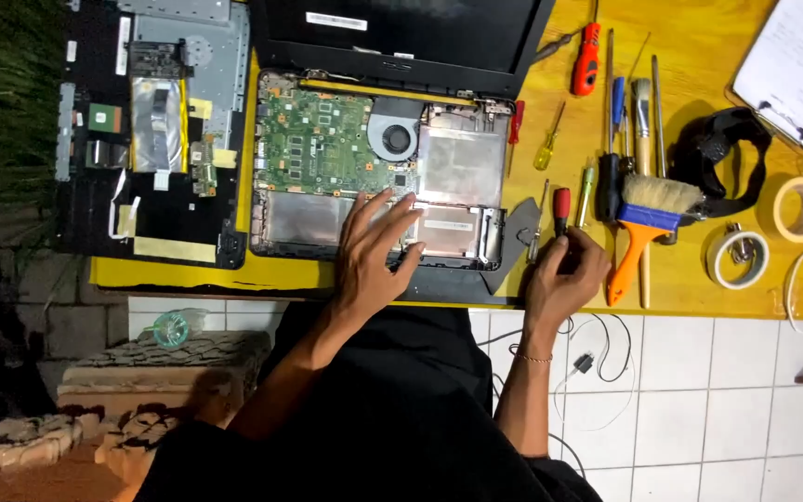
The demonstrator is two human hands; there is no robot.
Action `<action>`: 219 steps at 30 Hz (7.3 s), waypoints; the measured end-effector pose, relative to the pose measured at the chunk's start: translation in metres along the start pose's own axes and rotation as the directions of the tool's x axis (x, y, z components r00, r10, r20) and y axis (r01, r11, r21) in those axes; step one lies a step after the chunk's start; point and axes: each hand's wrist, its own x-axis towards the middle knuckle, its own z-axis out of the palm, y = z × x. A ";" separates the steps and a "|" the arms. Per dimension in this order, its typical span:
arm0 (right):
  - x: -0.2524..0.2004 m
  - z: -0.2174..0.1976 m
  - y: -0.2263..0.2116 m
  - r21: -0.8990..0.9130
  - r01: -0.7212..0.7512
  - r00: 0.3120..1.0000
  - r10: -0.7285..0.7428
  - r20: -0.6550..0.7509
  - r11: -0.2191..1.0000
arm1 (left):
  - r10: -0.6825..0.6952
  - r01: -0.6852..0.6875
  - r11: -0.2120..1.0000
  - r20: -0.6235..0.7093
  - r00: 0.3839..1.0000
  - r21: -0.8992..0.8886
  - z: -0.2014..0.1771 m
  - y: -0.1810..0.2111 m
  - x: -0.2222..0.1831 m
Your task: Connecting internal ribbon cables and securing components with a screwdriver during laptop assembly or repair.
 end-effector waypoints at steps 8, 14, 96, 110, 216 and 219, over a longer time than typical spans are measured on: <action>0.001 -0.003 -0.005 0.010 -0.020 1.000 0.020 -0.002 1.000 | -0.090 0.084 0.993 -0.079 0.993 -0.083 -0.001 -0.005 -0.005; 0.002 -0.003 -0.007 0.020 -0.038 0.999 0.038 0.004 0.999 | -0.052 0.045 0.996 -0.099 0.994 -0.073 -0.001 -0.006 -0.005; -0.006 -0.002 0.047 0.761 -0.271 0.913 0.408 0.009 0.590 | 0.302 -0.100 0.862 0.346 0.888 -0.497 0.026 0.075 0.012; 0.002 -0.013 0.020 0.737 -0.397 0.876 0.465 0.127 0.547 | 0.382 -0.164 0.888 0.887 -0.260 -0.430 0.188 0.060 -0.101; 0.101 0.149 -0.046 0.626 -0.107 0.800 -0.307 0.515 0.772 | 0.152 -0.140 0.976 0.062 0.986 -0.166 0.032 -0.052 0.143; 0.105 0.141 -0.059 0.622 -0.129 0.811 -0.279 0.514 0.772 | 0.102 -0.083 0.971 0.077 0.992 -0.223 0.030 -0.053 0.145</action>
